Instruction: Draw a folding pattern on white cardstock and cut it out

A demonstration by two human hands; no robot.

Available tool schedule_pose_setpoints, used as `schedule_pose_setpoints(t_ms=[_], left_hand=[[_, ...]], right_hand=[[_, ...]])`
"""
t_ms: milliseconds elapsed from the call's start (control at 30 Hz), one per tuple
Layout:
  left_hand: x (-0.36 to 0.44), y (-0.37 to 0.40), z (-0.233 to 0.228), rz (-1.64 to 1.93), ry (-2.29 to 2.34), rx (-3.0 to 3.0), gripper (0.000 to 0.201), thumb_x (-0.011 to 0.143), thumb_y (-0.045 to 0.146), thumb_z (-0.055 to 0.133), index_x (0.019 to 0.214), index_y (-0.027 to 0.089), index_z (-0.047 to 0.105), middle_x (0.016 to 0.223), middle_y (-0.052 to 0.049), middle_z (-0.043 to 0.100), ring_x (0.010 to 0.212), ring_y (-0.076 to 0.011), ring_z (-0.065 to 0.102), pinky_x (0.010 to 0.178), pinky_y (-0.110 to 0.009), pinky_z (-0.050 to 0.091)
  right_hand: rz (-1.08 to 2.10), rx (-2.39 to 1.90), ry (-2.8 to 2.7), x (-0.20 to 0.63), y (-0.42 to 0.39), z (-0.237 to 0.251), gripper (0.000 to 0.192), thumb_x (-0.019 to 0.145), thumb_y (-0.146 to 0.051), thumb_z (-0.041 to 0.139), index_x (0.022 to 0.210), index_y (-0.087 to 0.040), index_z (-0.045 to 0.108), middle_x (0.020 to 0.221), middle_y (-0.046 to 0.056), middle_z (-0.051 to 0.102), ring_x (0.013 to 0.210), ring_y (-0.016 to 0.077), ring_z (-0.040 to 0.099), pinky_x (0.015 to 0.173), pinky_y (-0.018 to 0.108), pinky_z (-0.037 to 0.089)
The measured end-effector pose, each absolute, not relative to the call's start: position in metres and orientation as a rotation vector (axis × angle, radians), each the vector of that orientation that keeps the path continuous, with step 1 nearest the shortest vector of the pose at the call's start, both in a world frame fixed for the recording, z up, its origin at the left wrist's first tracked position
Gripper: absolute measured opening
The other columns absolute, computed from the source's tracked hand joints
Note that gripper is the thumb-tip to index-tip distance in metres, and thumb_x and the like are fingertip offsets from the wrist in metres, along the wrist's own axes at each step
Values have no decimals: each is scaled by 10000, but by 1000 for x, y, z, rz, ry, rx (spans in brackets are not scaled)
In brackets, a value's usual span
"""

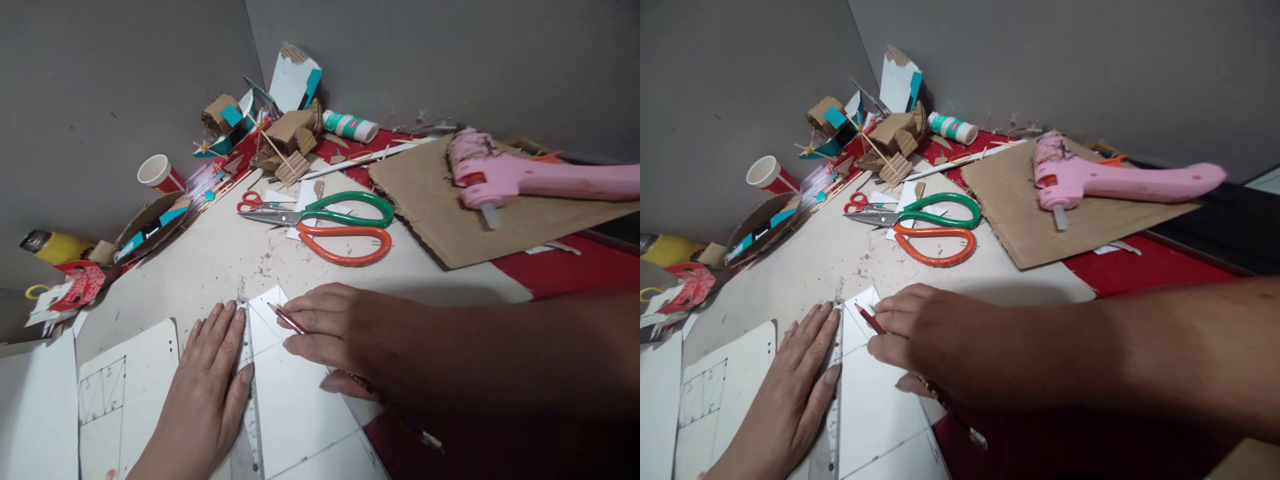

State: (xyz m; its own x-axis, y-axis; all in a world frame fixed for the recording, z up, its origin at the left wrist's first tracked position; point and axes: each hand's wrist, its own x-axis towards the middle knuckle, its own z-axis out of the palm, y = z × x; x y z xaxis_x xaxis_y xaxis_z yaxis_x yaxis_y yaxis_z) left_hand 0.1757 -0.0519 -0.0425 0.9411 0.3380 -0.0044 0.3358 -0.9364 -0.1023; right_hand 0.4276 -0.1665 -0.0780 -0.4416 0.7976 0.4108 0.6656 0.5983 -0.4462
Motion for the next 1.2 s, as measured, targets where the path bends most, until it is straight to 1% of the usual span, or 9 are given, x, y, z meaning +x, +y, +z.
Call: schedule_pose_setpoints(t_ms=[100,200,467,700,967,1200], left_hand=[[176,-52,-42,18,-551,-3026,639,984,294,416,1555,202,145,1605,-110,286,1461,-281,282,1122,-514,384],[176,-52,-41,11,-563,-3057,634,984,280,415,1555,201,151,1608,-109,279,1459,-285,283,1113,-506,399],[176,-52,-40,12,-572,-3063,633,983,279,424,1553,198,160,1616,-100,260,1463,-280,275,1121,-501,382],[175,-51,-41,18,-565,-3072,638,984,289,424,1555,207,152,1615,-95,267,1465,-274,270,1136,-488,365],[175,-51,-41,20,-524,-3054,629,987,296,422,1550,180,168,1611,-98,276,1467,-263,266,1133,-477,371],[174,-49,-43,-11,-513,-3066,607,993,310,411,1543,164,200,1617,-88,259,1472,-251,251,1153,-462,337]], right_hand=[[277,-1140,-2247,428,-166,-76,327,873,-270,645,1158,-109,626,1210,198,654,1215,315,540,979,466,424],[284,-1154,-2234,428,-167,-77,334,877,-281,647,1166,-115,624,1227,197,650,1233,309,531,997,463,417],[256,-1153,-2240,427,-167,-81,331,885,-289,625,1169,-119,620,1244,190,645,1250,320,523,1012,465,402],[249,-1152,-2243,427,-167,-80,333,875,-284,635,1160,-113,624,1239,194,647,1234,328,536,997,469,416],[256,-1153,-2244,428,-167,-82,341,881,-288,629,1175,-115,619,1244,192,643,1252,325,522,1011,471,404],[286,-1154,-2235,428,-168,-76,324,878,-282,642,1158,-120,628,1213,189,651,1237,319,526,998,463,405]])
